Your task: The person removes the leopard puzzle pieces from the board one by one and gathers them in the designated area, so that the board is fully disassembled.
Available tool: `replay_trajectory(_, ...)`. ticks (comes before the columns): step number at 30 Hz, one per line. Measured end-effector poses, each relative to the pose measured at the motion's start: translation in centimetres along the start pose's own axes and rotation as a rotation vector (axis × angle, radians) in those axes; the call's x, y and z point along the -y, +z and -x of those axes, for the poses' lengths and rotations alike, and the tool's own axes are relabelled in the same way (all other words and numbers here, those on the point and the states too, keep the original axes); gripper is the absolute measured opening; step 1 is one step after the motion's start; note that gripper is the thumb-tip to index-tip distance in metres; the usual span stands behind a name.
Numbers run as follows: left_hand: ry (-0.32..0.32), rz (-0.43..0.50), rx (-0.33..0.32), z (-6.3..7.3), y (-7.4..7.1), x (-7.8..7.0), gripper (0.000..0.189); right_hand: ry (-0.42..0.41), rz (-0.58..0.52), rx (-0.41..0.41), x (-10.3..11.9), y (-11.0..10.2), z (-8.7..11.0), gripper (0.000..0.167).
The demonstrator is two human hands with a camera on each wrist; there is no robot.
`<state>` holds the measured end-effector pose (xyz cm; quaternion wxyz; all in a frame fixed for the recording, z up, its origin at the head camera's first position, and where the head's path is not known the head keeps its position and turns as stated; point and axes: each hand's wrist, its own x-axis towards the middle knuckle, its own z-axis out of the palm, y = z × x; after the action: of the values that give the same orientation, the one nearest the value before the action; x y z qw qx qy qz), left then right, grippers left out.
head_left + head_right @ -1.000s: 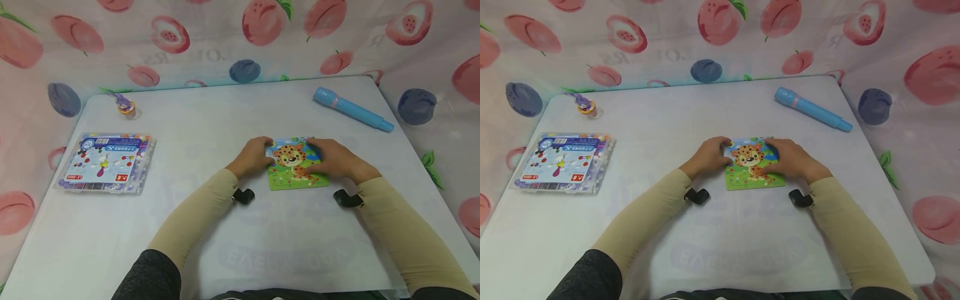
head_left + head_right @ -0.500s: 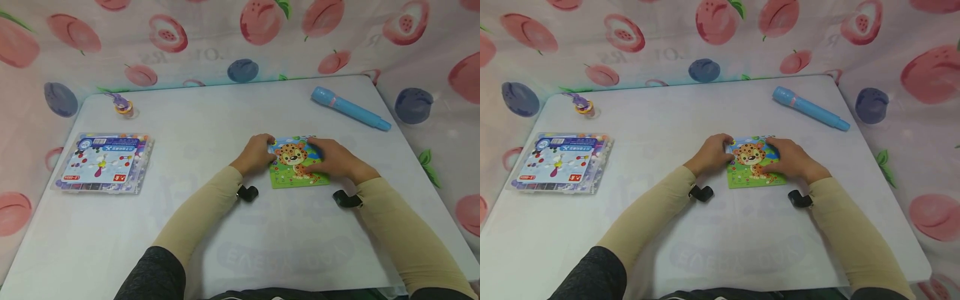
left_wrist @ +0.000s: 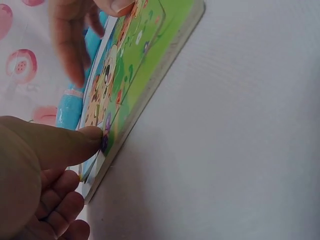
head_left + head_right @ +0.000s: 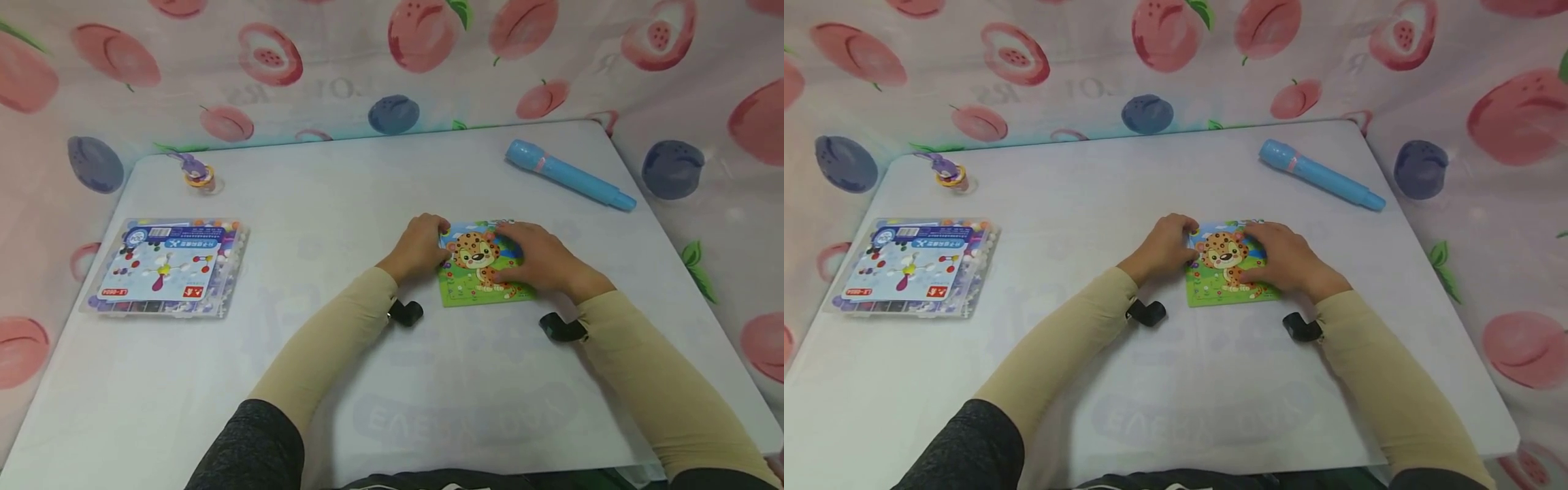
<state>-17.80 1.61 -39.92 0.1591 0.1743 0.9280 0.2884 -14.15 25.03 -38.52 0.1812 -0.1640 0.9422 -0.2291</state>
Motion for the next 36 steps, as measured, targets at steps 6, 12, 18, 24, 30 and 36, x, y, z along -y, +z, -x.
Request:
replay_trajectory(6,0.009,-0.016,0.018,-0.06,-0.07,-0.2,0.049,-0.047,0.002,0.067,0.11,-0.18,-0.21,0.083)
replay_trajectory(12,0.013,0.005,0.002,0.01,-0.07,-0.26,0.05,-0.046,0.013,0.06,0.2,-0.3,-0.33,0.082)
replay_trajectory(18,0.034,0.043,-0.007,0.21,-0.01,-0.22,0.052,-0.044,0.007,0.066,0.39,-0.3,-0.25,0.082)
replay_trajectory(24,0.069,0.068,0.005,0.02,0.21,0.03,0.053,-0.049,0.018,0.061,0.32,-0.22,-0.31,0.082)
replay_trajectory(30,0.067,0.061,0.038,-0.16,0.25,-0.08,0.057,-0.048,0.013,0.063,0.39,-0.06,-0.36,0.081)
replay_trajectory(36,0.082,0.031,0.07,-0.58,0.05,0.14,0.057,-0.03,0.013,0.071,0.38,0.08,-0.42,0.081)
